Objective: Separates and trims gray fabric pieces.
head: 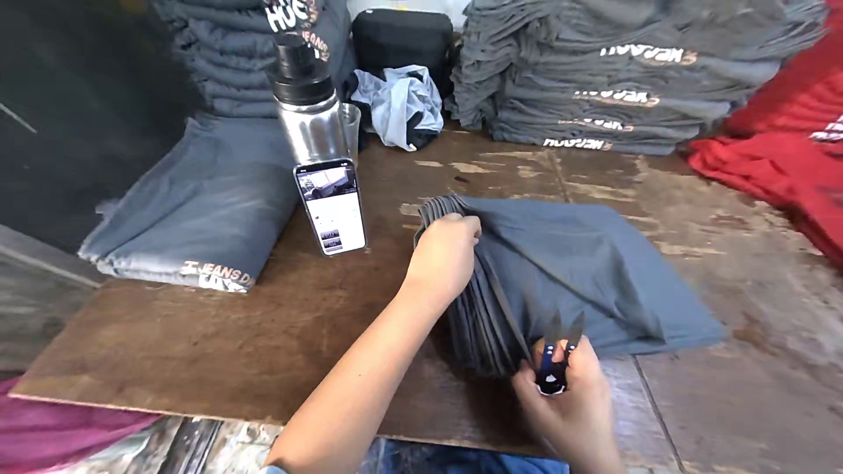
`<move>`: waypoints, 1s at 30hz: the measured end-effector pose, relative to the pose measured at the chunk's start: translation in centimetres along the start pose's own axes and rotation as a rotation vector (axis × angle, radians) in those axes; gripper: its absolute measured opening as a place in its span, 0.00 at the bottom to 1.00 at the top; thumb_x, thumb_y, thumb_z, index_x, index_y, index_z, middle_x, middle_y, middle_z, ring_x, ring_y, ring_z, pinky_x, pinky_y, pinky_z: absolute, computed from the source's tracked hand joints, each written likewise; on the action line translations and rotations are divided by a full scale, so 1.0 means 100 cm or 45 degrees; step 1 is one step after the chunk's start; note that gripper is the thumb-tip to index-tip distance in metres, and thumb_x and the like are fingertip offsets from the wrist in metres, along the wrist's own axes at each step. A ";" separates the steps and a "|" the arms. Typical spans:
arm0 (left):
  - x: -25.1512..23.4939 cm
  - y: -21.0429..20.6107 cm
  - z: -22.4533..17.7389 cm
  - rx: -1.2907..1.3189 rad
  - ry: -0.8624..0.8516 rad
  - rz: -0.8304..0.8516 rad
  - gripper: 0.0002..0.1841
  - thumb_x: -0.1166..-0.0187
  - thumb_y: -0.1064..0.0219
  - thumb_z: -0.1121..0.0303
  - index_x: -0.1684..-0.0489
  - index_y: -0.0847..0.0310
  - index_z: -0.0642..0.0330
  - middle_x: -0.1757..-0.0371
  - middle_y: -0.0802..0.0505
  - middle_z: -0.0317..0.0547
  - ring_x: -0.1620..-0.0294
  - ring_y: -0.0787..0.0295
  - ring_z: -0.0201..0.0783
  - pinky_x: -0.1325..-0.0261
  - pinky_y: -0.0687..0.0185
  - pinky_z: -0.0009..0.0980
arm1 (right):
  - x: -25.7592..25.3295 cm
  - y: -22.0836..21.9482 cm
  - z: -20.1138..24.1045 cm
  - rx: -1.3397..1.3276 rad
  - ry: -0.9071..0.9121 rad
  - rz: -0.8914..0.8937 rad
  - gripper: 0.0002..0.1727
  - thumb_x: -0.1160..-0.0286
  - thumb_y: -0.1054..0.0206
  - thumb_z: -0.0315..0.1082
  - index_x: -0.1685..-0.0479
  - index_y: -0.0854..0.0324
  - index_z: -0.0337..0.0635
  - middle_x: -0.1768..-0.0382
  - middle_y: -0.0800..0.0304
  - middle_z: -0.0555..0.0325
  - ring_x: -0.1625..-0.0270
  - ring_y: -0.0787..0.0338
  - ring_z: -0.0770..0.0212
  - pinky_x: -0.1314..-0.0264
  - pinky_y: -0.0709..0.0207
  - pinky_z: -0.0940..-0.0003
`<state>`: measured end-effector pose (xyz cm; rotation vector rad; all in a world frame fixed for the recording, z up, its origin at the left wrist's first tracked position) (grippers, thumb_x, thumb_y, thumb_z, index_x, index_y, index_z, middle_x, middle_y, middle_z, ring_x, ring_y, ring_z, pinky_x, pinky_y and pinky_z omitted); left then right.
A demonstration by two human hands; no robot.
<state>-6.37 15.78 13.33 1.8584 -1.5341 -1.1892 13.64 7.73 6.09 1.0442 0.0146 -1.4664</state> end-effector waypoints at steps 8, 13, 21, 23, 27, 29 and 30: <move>0.031 0.003 0.020 0.127 -0.296 -0.143 0.05 0.20 0.33 0.77 0.58 0.11 0.67 0.58 0.07 0.52 0.55 0.07 0.45 0.45 0.11 0.38 | 0.004 0.002 -0.015 -0.272 -0.052 -0.028 0.13 0.40 0.35 0.34 0.61 0.30 0.36 0.72 0.27 0.64 0.71 0.27 0.82 0.69 0.34 0.90; 0.039 0.011 0.020 0.322 -0.349 -0.219 0.04 0.24 0.31 0.79 0.60 0.10 0.65 0.61 0.06 0.46 0.61 0.09 0.33 0.52 0.12 0.26 | 0.003 0.002 -0.015 -0.383 -0.049 -0.029 0.13 0.39 0.34 0.35 0.59 0.30 0.41 0.71 0.26 0.69 0.69 0.26 0.85 0.67 0.33 0.92; 0.035 0.016 0.031 0.628 -0.212 -0.373 0.03 0.23 0.30 0.78 0.58 0.13 0.66 0.59 0.09 0.44 0.59 0.10 0.26 0.51 0.12 0.22 | 0.002 0.001 -0.014 -0.364 -0.034 -0.006 0.14 0.39 0.33 0.35 0.59 0.30 0.40 0.72 0.27 0.68 0.71 0.27 0.85 0.68 0.33 0.92; 0.031 0.013 0.028 0.591 -0.140 -0.414 0.04 0.22 0.30 0.74 0.57 0.14 0.65 0.59 0.09 0.44 0.59 0.11 0.28 0.52 0.13 0.23 | 0.003 0.001 -0.013 -0.332 -0.022 -0.015 0.13 0.39 0.33 0.35 0.60 0.30 0.40 0.73 0.26 0.67 0.72 0.27 0.84 0.69 0.33 0.92; 0.017 0.009 0.017 0.426 -0.063 -0.320 0.19 0.24 0.24 0.64 0.41 0.15 0.67 0.43 0.11 0.55 0.47 0.10 0.42 0.49 0.11 0.35 | 0.004 0.003 -0.002 -0.133 0.041 -0.006 0.13 0.38 0.34 0.36 0.63 0.28 0.35 0.74 0.24 0.60 0.73 0.26 0.80 0.70 0.32 0.89; 0.007 0.006 0.014 0.293 -0.011 -0.198 0.21 0.23 0.24 0.64 0.37 0.15 0.67 0.39 0.11 0.58 0.45 0.09 0.46 0.45 0.11 0.38 | 0.005 0.003 0.004 -0.037 0.074 -0.006 0.12 0.38 0.34 0.35 0.65 0.27 0.34 0.76 0.23 0.57 0.74 0.24 0.77 0.71 0.31 0.88; 0.002 0.005 0.013 0.249 0.023 -0.150 0.18 0.22 0.25 0.66 0.39 0.14 0.68 0.41 0.09 0.58 0.47 0.08 0.46 0.44 0.12 0.38 | 0.005 0.003 0.006 -0.008 0.076 -0.006 0.11 0.39 0.35 0.34 0.65 0.27 0.35 0.77 0.23 0.57 0.75 0.24 0.77 0.72 0.31 0.87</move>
Point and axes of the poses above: each hand's wrist, its own x-axis away from the middle knuckle, its own y-axis out of the back of the hand, z = x × y, the point moved 1 cm from there along -x, towards the middle knuckle
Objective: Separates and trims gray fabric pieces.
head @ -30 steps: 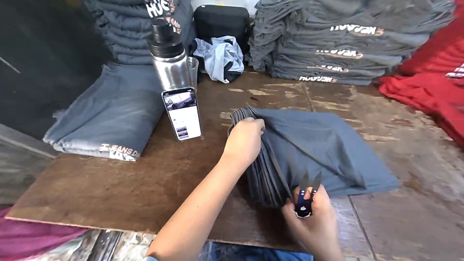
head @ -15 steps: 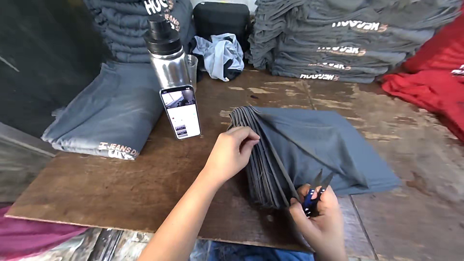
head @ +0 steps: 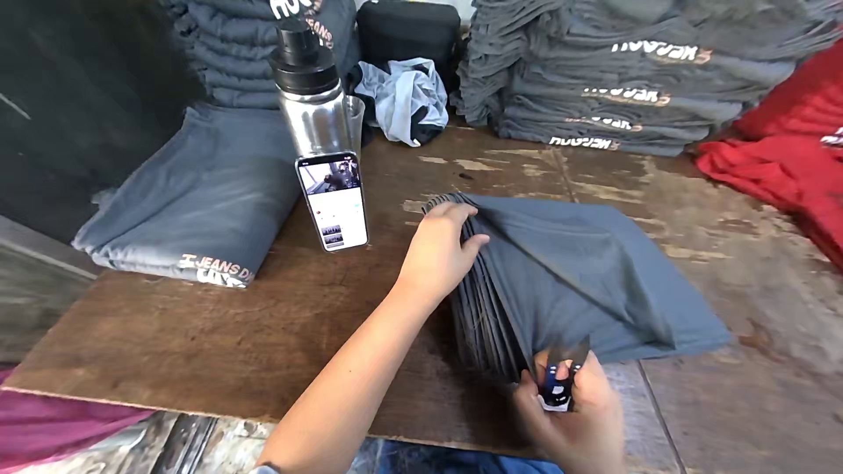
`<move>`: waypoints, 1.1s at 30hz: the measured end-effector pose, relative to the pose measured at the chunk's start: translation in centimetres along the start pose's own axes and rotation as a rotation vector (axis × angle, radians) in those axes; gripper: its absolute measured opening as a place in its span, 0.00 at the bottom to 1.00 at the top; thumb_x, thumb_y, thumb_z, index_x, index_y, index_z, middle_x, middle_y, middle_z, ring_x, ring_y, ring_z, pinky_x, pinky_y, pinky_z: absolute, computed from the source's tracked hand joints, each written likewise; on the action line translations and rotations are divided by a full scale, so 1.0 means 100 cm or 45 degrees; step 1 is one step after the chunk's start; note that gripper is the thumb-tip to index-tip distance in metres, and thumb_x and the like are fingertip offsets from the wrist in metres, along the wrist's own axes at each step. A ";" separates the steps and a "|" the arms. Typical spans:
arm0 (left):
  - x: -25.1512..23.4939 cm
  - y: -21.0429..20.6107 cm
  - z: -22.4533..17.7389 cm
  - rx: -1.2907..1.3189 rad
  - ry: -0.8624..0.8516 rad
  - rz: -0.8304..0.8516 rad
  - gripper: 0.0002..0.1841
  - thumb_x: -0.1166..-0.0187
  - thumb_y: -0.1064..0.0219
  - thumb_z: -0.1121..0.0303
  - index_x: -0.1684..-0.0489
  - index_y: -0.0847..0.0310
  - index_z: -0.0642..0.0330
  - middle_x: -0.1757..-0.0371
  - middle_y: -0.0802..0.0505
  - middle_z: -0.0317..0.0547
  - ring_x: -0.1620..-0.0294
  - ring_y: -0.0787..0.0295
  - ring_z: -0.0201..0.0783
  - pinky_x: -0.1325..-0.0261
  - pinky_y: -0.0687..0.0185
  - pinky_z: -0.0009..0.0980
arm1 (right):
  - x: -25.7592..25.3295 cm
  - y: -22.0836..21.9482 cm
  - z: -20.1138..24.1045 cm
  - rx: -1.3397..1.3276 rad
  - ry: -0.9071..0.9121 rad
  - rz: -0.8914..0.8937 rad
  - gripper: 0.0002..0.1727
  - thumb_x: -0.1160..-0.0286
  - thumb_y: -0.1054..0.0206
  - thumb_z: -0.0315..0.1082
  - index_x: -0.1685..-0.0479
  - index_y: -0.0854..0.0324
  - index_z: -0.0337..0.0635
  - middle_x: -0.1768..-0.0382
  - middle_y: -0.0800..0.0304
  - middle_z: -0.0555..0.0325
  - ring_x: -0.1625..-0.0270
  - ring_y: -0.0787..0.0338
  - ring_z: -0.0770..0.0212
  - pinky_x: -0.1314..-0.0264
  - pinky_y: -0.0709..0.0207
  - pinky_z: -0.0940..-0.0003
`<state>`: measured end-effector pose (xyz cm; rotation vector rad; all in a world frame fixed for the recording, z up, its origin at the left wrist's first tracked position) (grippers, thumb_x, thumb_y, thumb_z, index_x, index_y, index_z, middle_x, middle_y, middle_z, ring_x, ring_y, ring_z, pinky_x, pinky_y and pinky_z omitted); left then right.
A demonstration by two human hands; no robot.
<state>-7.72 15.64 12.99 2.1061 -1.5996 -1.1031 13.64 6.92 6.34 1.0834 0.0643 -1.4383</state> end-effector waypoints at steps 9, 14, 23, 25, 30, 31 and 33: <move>-0.001 0.009 0.020 0.308 0.173 -0.040 0.06 0.20 0.29 0.73 0.53 0.13 0.66 0.60 0.07 0.48 0.63 0.08 0.32 0.53 0.12 0.28 | -0.004 0.001 -0.007 0.026 0.019 0.053 0.10 0.41 0.35 0.34 0.67 0.27 0.37 0.77 0.24 0.59 0.75 0.24 0.75 0.73 0.31 0.85; 0.001 0.016 0.021 0.317 0.223 0.019 0.11 0.22 0.27 0.73 0.44 0.15 0.64 0.58 0.05 0.45 0.62 0.07 0.29 0.54 0.11 0.26 | -0.024 0.011 -0.007 -0.054 0.054 0.101 0.16 0.30 0.31 0.43 0.64 0.27 0.38 0.76 0.24 0.60 0.75 0.26 0.78 0.73 0.32 0.87; 0.003 0.013 0.018 0.226 0.127 -0.002 0.10 0.15 0.35 0.72 0.43 0.16 0.66 0.53 0.07 0.49 0.58 0.07 0.33 0.50 0.11 0.31 | -0.114 -0.008 -0.007 0.322 -0.087 0.527 0.27 0.14 0.46 0.56 0.66 0.22 0.39 0.79 0.25 0.57 0.75 0.19 0.56 0.74 0.28 0.57; 0.003 0.010 0.020 0.261 0.106 -0.023 0.08 0.14 0.35 0.72 0.45 0.16 0.65 0.51 0.07 0.49 0.56 0.08 0.34 0.48 0.11 0.32 | -0.127 -0.015 0.000 0.418 -0.151 0.673 0.25 0.13 0.43 0.54 0.63 0.21 0.38 0.76 0.20 0.50 0.68 0.13 0.47 0.68 0.24 0.47; 0.003 0.011 0.021 0.358 0.102 -0.071 0.08 0.16 0.33 0.73 0.47 0.18 0.66 0.54 0.08 0.49 0.59 0.09 0.33 0.51 0.12 0.30 | -0.149 -0.022 0.014 0.584 -0.210 0.846 0.24 0.12 0.42 0.53 0.58 0.20 0.38 0.71 0.15 0.47 0.61 0.09 0.42 0.62 0.21 0.43; 0.003 0.012 0.019 0.374 0.104 -0.076 0.07 0.16 0.33 0.73 0.47 0.18 0.66 0.55 0.08 0.49 0.60 0.09 0.32 0.52 0.12 0.29 | -0.150 -0.024 0.016 0.610 -0.214 0.850 0.24 0.11 0.42 0.53 0.59 0.20 0.39 0.71 0.16 0.47 0.60 0.09 0.42 0.62 0.21 0.44; 0.004 0.013 0.018 0.393 0.095 -0.088 0.06 0.16 0.33 0.74 0.49 0.19 0.66 0.55 0.09 0.48 0.60 0.09 0.31 0.52 0.12 0.28 | -0.152 -0.028 0.020 0.677 -0.216 0.850 0.22 0.10 0.44 0.52 0.61 0.21 0.40 0.72 0.16 0.47 0.60 0.09 0.43 0.63 0.22 0.45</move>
Point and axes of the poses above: each hand's wrist, its own x-axis away from the middle knuckle, its own y-axis out of the back of the hand, z = x × y, the point moved 1 cm from there along -x, towards the middle knuckle
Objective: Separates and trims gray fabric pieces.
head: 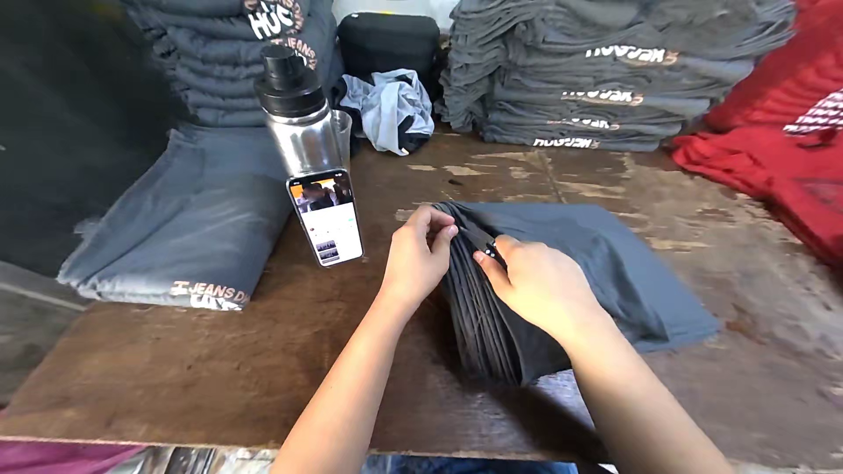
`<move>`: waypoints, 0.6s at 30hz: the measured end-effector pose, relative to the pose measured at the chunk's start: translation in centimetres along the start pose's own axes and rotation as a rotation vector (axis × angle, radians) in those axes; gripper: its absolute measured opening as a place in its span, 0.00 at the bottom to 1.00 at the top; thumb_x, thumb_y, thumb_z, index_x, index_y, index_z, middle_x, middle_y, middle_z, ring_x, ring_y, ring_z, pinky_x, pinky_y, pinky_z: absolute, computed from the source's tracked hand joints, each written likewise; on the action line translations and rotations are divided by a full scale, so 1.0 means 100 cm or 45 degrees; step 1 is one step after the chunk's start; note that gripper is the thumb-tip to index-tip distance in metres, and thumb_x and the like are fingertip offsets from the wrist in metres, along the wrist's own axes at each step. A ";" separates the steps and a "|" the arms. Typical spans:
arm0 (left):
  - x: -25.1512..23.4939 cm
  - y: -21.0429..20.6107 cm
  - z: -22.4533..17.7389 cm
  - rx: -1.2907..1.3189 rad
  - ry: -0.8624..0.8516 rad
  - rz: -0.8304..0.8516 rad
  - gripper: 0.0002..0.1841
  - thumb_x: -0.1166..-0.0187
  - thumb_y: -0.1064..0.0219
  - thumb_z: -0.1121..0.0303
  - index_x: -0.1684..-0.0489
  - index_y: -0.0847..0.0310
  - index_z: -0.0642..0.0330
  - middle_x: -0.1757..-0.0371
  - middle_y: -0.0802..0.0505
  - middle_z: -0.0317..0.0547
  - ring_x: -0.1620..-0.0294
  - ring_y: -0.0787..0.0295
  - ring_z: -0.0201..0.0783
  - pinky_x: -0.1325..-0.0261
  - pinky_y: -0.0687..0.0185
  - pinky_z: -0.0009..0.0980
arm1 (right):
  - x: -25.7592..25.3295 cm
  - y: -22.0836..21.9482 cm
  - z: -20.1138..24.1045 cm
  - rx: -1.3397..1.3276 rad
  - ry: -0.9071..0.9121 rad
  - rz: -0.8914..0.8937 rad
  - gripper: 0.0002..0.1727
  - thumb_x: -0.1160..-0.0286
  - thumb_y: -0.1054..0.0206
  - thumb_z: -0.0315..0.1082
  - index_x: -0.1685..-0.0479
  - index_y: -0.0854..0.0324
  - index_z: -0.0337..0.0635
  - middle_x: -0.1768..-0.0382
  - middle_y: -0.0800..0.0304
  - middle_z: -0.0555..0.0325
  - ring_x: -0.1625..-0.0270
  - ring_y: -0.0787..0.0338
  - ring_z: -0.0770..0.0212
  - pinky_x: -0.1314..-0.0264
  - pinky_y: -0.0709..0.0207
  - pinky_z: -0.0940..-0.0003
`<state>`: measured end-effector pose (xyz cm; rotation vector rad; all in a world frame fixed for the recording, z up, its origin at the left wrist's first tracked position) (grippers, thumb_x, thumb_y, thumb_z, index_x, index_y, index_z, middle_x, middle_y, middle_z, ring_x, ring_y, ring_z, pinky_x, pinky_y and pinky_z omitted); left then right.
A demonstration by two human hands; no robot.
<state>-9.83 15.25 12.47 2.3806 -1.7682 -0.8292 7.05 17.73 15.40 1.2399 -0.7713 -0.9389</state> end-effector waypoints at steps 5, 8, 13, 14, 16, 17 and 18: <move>0.000 0.009 0.001 0.054 -0.044 0.007 0.05 0.17 0.33 0.74 0.51 0.19 0.64 0.60 0.10 0.45 0.69 0.13 0.27 0.63 0.15 0.22 | 0.002 -0.004 -0.005 -0.093 0.015 -0.067 0.22 0.10 0.44 0.50 0.64 0.22 0.40 0.76 0.19 0.49 0.65 0.11 0.45 0.66 0.23 0.47; -0.001 0.024 0.003 0.085 -0.057 0.021 0.05 0.16 0.33 0.69 0.55 0.16 0.60 0.65 0.07 0.40 0.68 0.12 0.26 0.65 0.16 0.23 | 0.013 -0.021 -0.023 -0.478 0.224 -0.293 0.26 0.21 0.38 0.59 0.67 0.23 0.42 0.80 0.26 0.63 0.76 0.23 0.64 0.74 0.29 0.63; -0.001 0.027 0.006 0.033 -0.180 -0.034 0.08 0.19 0.34 0.64 0.55 0.12 0.57 0.53 0.08 0.37 0.51 0.14 0.29 0.49 0.18 0.29 | 0.043 -0.037 -0.034 -0.760 0.334 -0.363 0.17 0.33 0.28 0.43 0.59 0.22 0.38 0.69 0.13 0.64 0.70 0.19 0.81 0.68 0.26 0.88; 0.002 0.024 0.003 0.062 -0.237 0.044 0.06 0.20 0.33 0.69 0.55 0.14 0.60 0.55 0.09 0.39 0.58 0.12 0.27 0.55 0.13 0.25 | 0.045 -0.039 -0.035 -0.796 0.338 -0.376 0.14 0.32 0.29 0.39 0.60 0.22 0.38 0.69 0.14 0.64 0.70 0.20 0.83 0.68 0.28 0.90; 0.006 0.013 -0.002 0.076 -0.293 0.226 0.07 0.24 0.30 0.75 0.54 0.14 0.65 0.56 0.08 0.44 0.61 0.09 0.29 0.56 0.09 0.27 | 0.044 -0.041 -0.038 -0.857 0.344 -0.413 0.10 0.33 0.31 0.35 0.62 0.22 0.37 0.69 0.15 0.64 0.70 0.21 0.84 0.69 0.29 0.91; 0.008 0.008 -0.003 0.020 -0.306 0.302 0.09 0.27 0.26 0.73 0.53 0.13 0.65 0.56 0.07 0.44 0.59 0.07 0.30 0.54 0.08 0.28 | 0.044 -0.042 -0.039 -0.895 0.351 -0.433 0.09 0.32 0.32 0.34 0.62 0.22 0.37 0.70 0.16 0.65 0.70 0.22 0.85 0.69 0.30 0.92; 0.009 0.005 -0.003 -0.042 -0.309 0.360 0.12 0.31 0.22 0.70 0.53 0.12 0.64 0.56 0.07 0.44 0.57 0.08 0.30 0.52 0.09 0.27 | 0.044 -0.041 -0.040 -0.939 0.352 -0.457 0.08 0.33 0.33 0.33 0.63 0.22 0.37 0.70 0.18 0.66 0.71 0.24 0.85 0.70 0.32 0.92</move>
Point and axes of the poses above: each hand's wrist, its own x-axis away from the middle knuckle, its own y-axis out of the back of the hand, z = x × y, the point moved 1 cm from there along -x, towards the middle knuckle
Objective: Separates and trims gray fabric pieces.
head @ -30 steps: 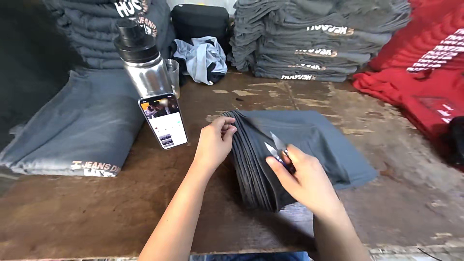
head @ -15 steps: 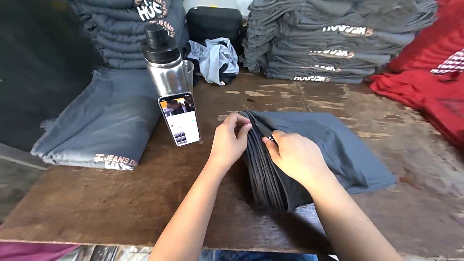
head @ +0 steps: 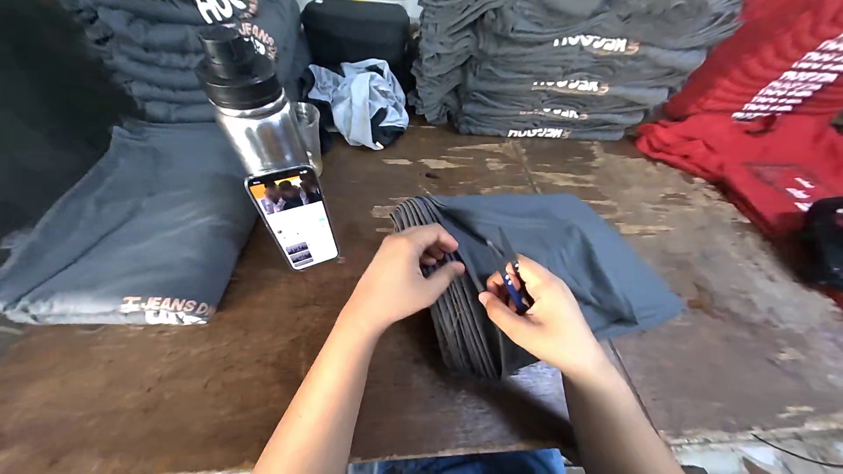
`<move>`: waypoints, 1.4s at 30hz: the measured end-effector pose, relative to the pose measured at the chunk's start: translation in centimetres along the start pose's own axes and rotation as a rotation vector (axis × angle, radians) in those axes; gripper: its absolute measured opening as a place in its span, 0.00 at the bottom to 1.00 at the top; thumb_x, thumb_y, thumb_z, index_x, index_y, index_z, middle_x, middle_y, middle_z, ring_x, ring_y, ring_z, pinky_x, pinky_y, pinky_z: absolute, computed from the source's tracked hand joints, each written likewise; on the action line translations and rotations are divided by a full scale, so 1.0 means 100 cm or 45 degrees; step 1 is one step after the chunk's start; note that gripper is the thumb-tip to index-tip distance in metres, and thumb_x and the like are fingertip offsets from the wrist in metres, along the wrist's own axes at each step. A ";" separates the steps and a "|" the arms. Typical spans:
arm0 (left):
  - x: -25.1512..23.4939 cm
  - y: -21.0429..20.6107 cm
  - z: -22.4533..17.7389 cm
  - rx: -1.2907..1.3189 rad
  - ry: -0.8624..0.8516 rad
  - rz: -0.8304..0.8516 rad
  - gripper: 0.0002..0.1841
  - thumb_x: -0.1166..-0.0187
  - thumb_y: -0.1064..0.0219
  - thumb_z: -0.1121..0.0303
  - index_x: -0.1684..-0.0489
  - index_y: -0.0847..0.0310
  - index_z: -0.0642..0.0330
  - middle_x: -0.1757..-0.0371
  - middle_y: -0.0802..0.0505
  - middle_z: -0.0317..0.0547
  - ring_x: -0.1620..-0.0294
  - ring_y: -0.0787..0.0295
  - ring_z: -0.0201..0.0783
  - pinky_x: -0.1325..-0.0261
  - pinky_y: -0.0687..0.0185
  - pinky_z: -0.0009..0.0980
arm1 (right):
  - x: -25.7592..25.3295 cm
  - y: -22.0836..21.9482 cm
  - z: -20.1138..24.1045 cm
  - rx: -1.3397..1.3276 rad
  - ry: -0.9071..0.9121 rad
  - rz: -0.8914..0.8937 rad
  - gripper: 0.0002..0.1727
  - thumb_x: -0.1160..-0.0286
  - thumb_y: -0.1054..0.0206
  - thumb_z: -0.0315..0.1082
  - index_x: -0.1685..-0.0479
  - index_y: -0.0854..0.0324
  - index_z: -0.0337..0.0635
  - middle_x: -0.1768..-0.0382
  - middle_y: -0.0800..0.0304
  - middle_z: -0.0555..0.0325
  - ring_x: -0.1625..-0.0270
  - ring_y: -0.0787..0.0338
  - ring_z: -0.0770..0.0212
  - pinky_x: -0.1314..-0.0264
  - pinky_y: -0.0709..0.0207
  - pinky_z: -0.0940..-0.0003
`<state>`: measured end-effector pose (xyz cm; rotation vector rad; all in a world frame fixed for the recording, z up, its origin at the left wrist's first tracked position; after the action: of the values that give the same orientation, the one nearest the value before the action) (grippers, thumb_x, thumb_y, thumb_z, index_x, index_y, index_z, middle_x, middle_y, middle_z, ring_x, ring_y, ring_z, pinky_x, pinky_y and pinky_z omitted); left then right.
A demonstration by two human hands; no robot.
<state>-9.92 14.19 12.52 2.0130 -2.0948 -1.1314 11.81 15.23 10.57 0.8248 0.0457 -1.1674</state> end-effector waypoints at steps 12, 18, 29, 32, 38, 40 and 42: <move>0.003 -0.019 -0.014 -0.423 -0.067 0.081 0.03 0.29 0.23 0.70 0.68 0.11 0.58 0.68 0.08 0.40 0.60 0.10 0.36 0.51 0.15 0.33 | 0.006 0.007 -0.020 0.157 0.187 -0.215 0.07 0.36 0.37 0.26 0.65 0.15 0.34 0.68 0.11 0.55 0.67 0.21 0.77 0.64 0.29 0.86; 0.004 0.006 -0.005 0.001 0.082 0.235 0.04 0.24 0.26 0.71 0.61 0.15 0.59 0.68 0.10 0.36 0.71 0.15 0.23 0.66 0.17 0.19 | 0.019 0.011 -0.017 0.354 0.064 -0.023 0.21 0.19 0.38 0.51 0.66 0.22 0.39 0.71 0.22 0.57 0.64 0.22 0.64 0.60 0.28 0.68; 0.053 0.002 -0.039 0.075 -0.117 0.314 0.20 0.22 0.27 0.54 0.44 0.09 0.62 0.42 0.06 0.46 0.34 0.14 0.38 0.27 0.23 0.36 | 0.078 0.008 0.007 0.264 0.193 0.090 0.11 0.26 0.32 0.40 0.63 0.21 0.41 0.66 0.14 0.54 0.61 0.16 0.65 0.55 0.21 0.76; 0.054 -0.028 -0.032 -0.219 0.026 0.093 0.21 0.24 0.26 0.66 0.32 0.13 0.60 0.29 0.11 0.50 0.26 0.18 0.46 0.21 0.27 0.37 | 0.079 0.018 0.027 0.234 0.154 0.081 0.11 0.23 0.33 0.30 0.69 0.22 0.31 0.67 0.10 0.39 0.60 0.11 0.56 0.50 0.19 0.71; 0.052 -0.050 -0.024 -0.334 -0.069 -0.197 0.08 0.23 0.33 0.78 0.57 0.07 0.64 0.57 0.04 0.49 0.49 0.07 0.43 0.36 0.16 0.31 | 0.082 0.036 0.016 0.109 0.251 -0.192 0.12 0.22 0.33 0.36 0.65 0.32 0.43 0.61 0.20 0.56 0.58 0.19 0.76 0.54 0.26 0.86; 0.054 -0.047 -0.023 -0.317 -0.078 -0.171 0.08 0.22 0.34 0.78 0.60 0.07 0.64 0.60 0.04 0.49 0.50 0.06 0.42 0.37 0.15 0.30 | 0.079 0.045 0.007 0.104 0.219 -0.361 0.11 0.23 0.31 0.36 0.66 0.31 0.48 0.59 0.19 0.66 0.56 0.20 0.84 0.52 0.27 0.89; 0.059 -0.040 -0.023 -0.253 -0.090 -0.064 0.07 0.22 0.34 0.77 0.60 0.07 0.63 0.59 0.04 0.48 0.51 0.06 0.39 0.39 0.15 0.28 | 0.073 0.052 -0.005 0.041 0.171 -0.487 0.10 0.24 0.30 0.36 0.67 0.29 0.54 0.59 0.18 0.76 0.54 0.20 0.88 0.52 0.27 0.91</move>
<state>-6.32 8.34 9.52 1.9714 -1.8848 -1.3775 19.40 10.46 9.92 0.9483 0.3070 -1.4720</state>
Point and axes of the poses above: each hand's wrist, its own x-axis away from the middle knuckle, its own y-axis out of the back of the hand, z = x × y, the point moved 1 cm from there along -x, towards the middle knuckle
